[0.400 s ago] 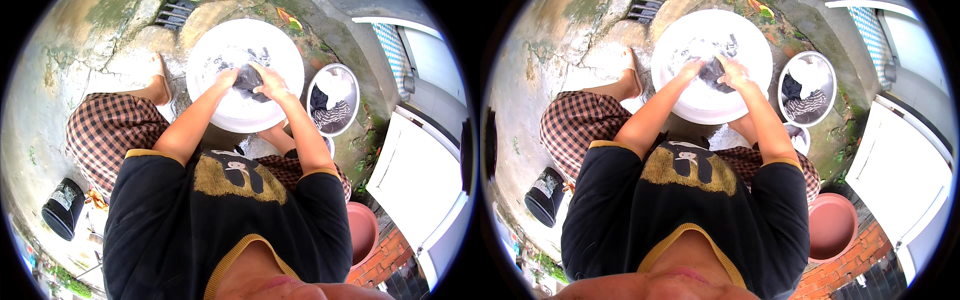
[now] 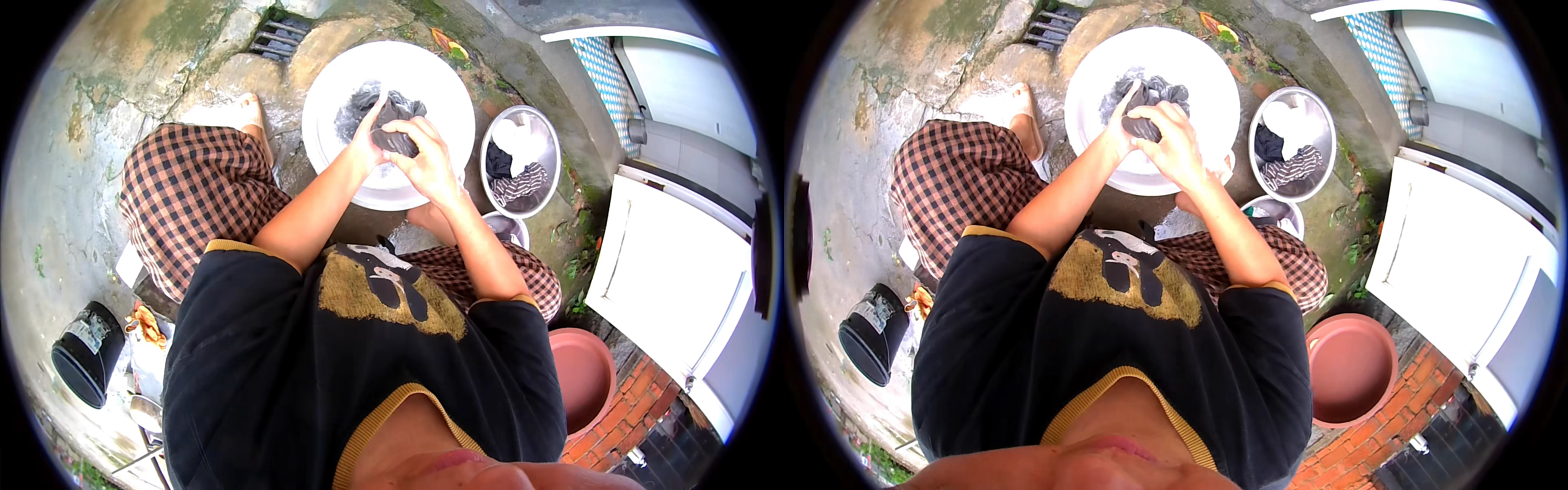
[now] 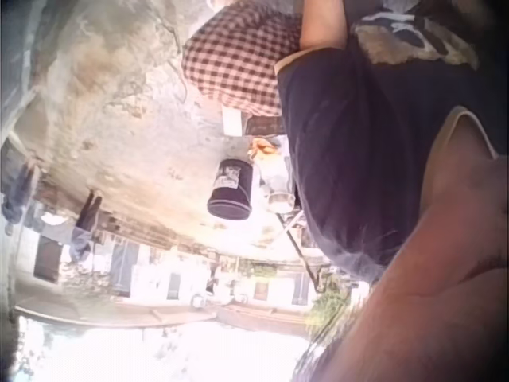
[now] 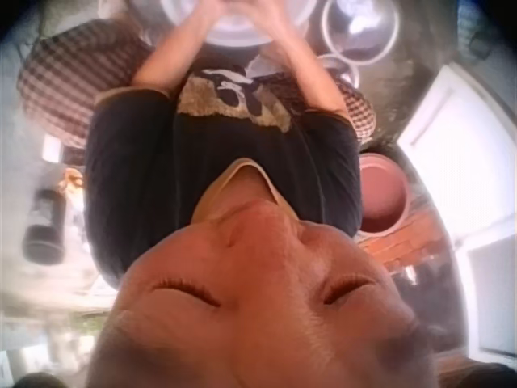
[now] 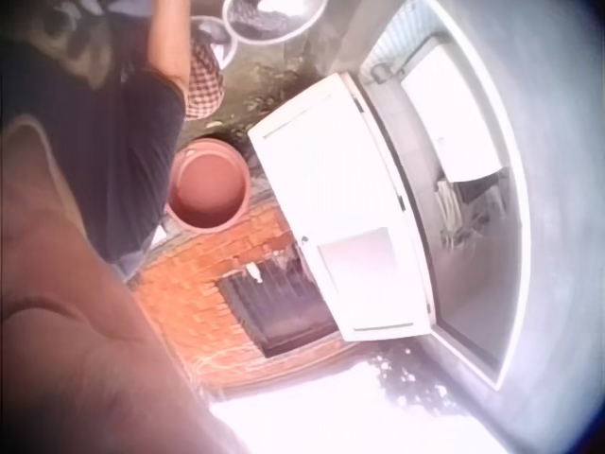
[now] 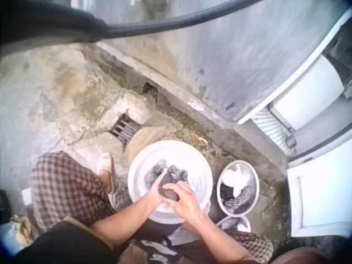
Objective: The person washes clothes in a bucket of soapy water by hand, scrubbing and wringing out a striped shirt, a grey shirt, a black garment, and two cloths. They then use a brush to scrub a yellow cloth over the bucket.
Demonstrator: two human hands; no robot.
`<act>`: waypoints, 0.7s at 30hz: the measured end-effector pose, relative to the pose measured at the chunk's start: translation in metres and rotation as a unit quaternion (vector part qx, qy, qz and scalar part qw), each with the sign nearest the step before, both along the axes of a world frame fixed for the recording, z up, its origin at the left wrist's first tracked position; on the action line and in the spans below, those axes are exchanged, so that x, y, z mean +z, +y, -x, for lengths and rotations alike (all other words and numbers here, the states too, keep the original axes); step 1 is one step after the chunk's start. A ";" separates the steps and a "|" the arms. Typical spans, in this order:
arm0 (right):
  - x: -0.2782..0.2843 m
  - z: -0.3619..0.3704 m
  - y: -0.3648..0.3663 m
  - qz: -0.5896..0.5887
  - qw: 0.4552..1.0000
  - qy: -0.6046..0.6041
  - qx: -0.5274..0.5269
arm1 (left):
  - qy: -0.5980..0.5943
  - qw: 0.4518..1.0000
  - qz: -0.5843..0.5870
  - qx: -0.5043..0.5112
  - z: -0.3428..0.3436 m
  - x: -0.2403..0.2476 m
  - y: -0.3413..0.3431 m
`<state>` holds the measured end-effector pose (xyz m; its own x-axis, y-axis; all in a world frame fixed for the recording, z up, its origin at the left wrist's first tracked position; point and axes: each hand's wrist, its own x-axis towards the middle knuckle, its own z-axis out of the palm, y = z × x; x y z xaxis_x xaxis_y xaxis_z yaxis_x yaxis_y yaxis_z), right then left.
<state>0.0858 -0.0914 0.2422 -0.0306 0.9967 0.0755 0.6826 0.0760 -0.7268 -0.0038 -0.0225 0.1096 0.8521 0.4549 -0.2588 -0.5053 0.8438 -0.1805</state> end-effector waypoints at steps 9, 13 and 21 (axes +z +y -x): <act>-0.017 -0.014 -0.032 0.007 0.790 0.543 -0.284 | 0.175 0.983 -0.042 0.045 -0.031 0.006 0.000; 0.010 0.000 -0.033 -0.085 0.968 -0.200 -0.123 | 0.329 0.939 -0.023 0.093 -0.028 0.021 0.001; -0.045 -0.008 -0.026 0.030 0.966 -0.143 -0.215 | 0.386 0.871 -0.216 0.216 -0.035 0.045 -0.006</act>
